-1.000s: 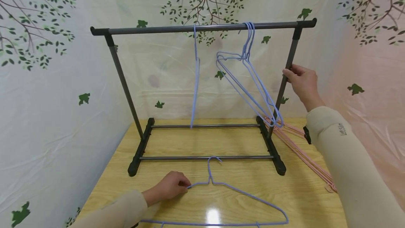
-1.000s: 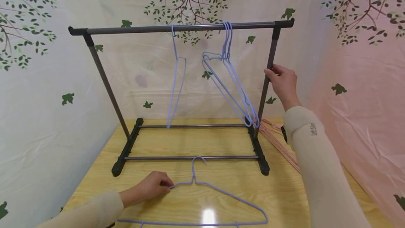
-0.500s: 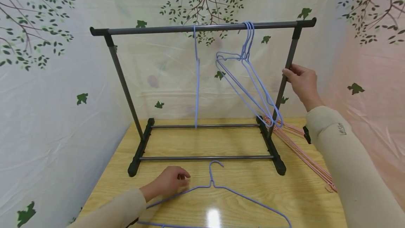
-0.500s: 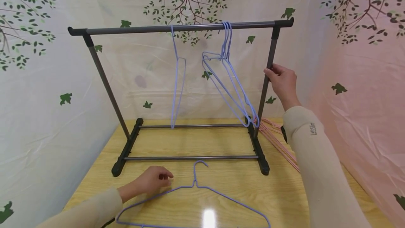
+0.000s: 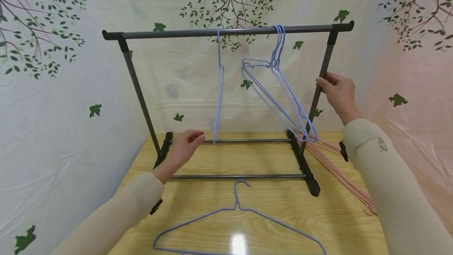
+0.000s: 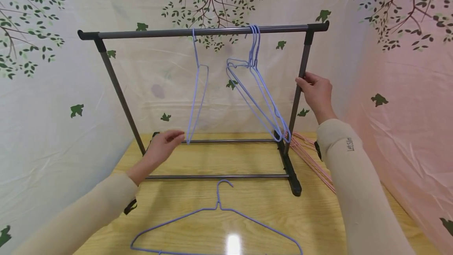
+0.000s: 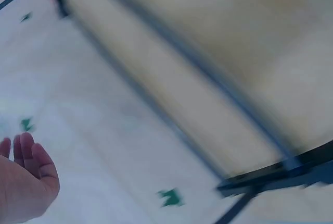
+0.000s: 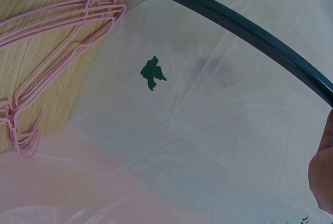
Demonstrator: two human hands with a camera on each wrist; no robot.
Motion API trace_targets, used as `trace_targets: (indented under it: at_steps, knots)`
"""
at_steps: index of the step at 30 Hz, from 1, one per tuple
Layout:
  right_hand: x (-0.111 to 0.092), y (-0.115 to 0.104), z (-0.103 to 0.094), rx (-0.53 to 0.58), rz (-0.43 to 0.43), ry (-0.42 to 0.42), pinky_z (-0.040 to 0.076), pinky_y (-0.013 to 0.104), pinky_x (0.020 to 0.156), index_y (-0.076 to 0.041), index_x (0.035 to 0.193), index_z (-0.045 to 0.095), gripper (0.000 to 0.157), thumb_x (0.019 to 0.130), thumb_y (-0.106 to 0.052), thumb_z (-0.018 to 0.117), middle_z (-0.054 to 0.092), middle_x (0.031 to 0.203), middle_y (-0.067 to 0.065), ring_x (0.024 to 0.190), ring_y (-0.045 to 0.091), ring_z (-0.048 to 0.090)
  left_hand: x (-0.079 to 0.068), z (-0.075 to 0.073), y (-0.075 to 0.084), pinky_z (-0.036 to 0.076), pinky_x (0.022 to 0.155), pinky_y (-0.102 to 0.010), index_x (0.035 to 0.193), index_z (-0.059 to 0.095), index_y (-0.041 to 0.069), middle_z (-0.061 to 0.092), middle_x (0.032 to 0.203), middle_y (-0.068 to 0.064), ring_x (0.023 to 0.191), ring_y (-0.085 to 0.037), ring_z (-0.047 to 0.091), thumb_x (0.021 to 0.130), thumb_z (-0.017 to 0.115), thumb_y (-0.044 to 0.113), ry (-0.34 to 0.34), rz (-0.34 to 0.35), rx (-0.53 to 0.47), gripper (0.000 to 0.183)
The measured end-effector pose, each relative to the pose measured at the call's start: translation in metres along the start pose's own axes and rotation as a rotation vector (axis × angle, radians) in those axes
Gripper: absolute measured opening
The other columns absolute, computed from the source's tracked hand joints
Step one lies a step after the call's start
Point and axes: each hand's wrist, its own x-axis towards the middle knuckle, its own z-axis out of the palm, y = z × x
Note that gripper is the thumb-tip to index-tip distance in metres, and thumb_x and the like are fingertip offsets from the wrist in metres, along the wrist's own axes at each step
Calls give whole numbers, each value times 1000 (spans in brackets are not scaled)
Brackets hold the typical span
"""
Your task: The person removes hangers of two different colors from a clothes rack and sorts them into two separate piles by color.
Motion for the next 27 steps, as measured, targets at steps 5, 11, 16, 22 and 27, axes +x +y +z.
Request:
trace_targets:
  at_steps: [5,11,16,22,27]
  knots:
    - [0,1,-1,-5,-6,4,50,32,97,-8,140,57,54,96,-39,64,68,118,-1,93,-2,64,33,-21,49,51,80,-40,133,62,11,66,116,-10,102,-28,62,102,53,45,144,1,-114,47]
    - [2,3,-2,-11,-16,7,51,29,94,-6,141,56,55,96,-38,64,66,117,0,91,-3,63,63,-25,101,50,77,-35,125,68,12,67,106,-7,92,-20,62,98,60,45,287,44,-180,43]
    - [2,2,-1,-15,-13,8,50,32,96,-7,140,57,55,96,-39,64,66,115,-1,92,-3,63,72,-17,130,50,77,-36,123,68,10,67,105,-8,93,-22,61,95,66,45,325,40,-176,45]
    - [1,3,0,-15,-1,5,49,35,99,-8,141,56,56,96,-40,63,66,120,0,95,-2,64,77,-10,142,50,76,-36,122,69,9,67,105,-7,90,-22,61,92,70,44,329,-13,-175,46]
    - [2,2,1,-22,3,3,48,36,99,-9,142,55,56,96,-40,63,65,123,3,96,-1,64,78,-7,146,51,76,-34,116,73,8,70,101,-6,89,-20,63,93,72,36,351,-43,-164,36]
